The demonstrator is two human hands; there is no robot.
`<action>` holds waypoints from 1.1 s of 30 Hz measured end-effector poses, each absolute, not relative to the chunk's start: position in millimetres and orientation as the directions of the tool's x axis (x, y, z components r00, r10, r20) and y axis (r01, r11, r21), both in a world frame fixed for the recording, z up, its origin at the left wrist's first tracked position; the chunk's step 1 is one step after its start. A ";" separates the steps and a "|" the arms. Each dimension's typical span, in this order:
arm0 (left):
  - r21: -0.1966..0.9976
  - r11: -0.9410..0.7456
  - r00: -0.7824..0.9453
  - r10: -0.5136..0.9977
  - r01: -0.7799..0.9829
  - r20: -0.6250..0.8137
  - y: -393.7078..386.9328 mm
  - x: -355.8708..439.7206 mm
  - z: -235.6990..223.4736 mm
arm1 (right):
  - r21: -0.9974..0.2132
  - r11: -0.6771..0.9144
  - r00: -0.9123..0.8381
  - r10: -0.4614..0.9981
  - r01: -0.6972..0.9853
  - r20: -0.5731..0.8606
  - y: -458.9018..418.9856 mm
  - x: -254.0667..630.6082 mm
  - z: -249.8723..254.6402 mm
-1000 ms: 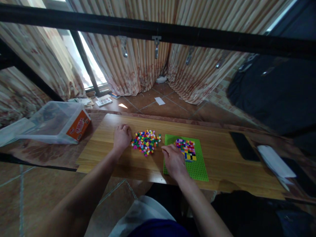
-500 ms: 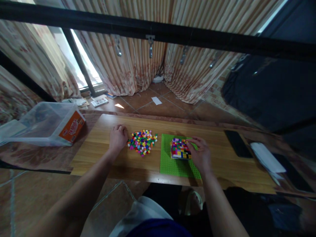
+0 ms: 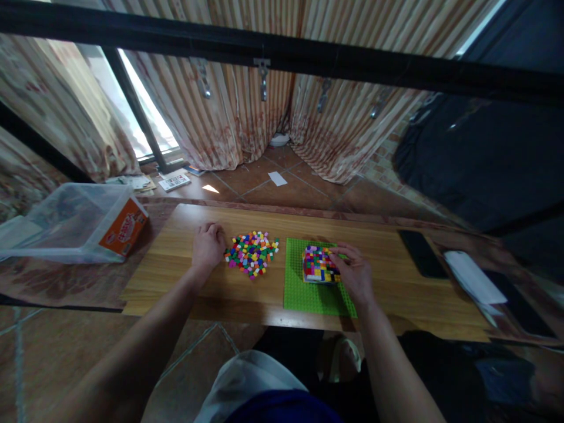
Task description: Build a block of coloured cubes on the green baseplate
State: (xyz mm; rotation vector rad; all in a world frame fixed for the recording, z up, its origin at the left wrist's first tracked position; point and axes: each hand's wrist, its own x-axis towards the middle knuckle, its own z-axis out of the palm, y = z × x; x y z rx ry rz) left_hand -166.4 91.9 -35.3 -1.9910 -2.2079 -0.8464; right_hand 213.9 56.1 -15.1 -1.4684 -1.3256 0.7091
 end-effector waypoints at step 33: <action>0.361 0.023 -0.172 0.907 0.932 0.385 91.6 -166.3 -34.5 | -0.978 -0.096 0.225 0.965 -0.187 -0.138 57.8 202.5 -13.6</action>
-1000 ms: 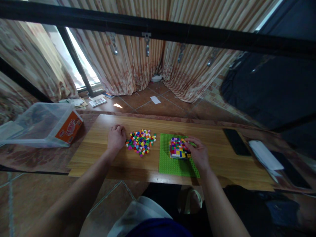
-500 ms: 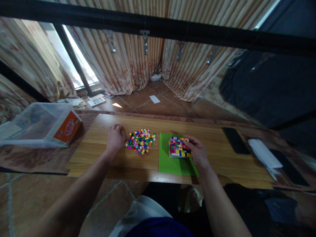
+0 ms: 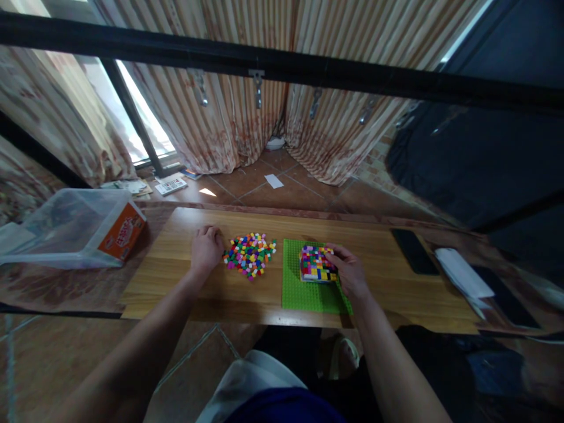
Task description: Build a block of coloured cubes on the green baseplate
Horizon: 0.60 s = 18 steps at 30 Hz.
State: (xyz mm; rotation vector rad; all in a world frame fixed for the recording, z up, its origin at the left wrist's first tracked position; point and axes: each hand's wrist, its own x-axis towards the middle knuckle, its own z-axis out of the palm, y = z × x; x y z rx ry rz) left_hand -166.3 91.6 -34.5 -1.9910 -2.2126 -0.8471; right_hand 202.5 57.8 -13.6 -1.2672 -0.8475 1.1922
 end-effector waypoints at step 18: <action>0.362 0.046 -0.186 0.914 0.931 0.360 89.8 -163.4 -33.1 | -0.712 0.396 -0.184 0.915 0.580 0.359 10.8 109.2 21.2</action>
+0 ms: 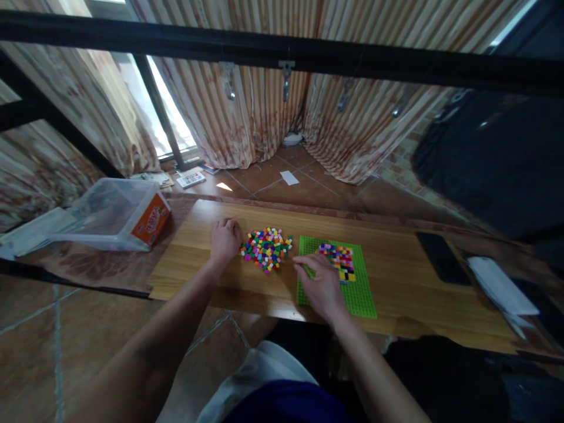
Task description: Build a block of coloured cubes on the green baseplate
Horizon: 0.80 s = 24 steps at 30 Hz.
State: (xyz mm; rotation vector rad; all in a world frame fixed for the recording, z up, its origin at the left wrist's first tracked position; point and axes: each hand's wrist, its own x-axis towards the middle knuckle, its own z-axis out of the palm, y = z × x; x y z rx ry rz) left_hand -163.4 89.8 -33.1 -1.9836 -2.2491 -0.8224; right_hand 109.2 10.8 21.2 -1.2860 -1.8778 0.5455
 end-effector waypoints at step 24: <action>0.365 0.050 -0.196 0.906 0.930 0.376 91.3 -163.9 -37.7 | -0.441 0.376 -0.367 0.924 0.815 0.108 9.3 81.8 -8.8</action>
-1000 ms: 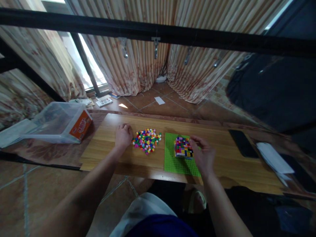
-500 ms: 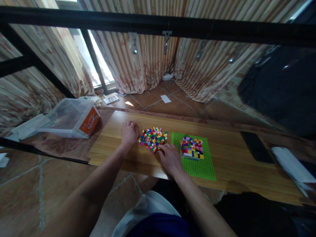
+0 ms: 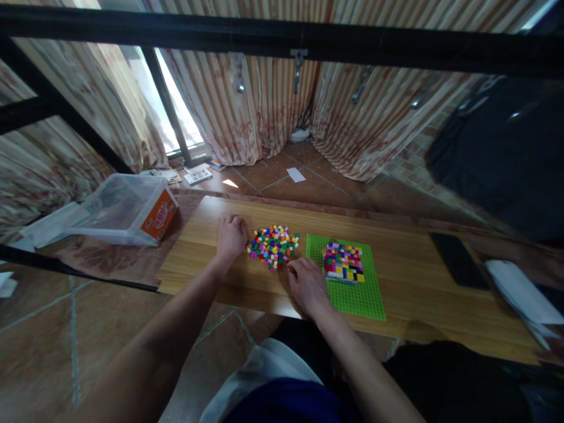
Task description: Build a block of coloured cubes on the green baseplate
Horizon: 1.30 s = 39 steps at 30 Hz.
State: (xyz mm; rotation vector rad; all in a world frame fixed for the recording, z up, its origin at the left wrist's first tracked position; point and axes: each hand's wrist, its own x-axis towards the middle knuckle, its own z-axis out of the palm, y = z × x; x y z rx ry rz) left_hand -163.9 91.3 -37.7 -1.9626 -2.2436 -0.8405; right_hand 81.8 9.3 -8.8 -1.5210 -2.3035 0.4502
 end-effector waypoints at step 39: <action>0.365 0.027 -0.178 0.906 0.930 0.385 92.3 -167.4 -36.5 | -0.829 0.144 0.228 0.924 0.541 0.309 52.0 200.4 -6.9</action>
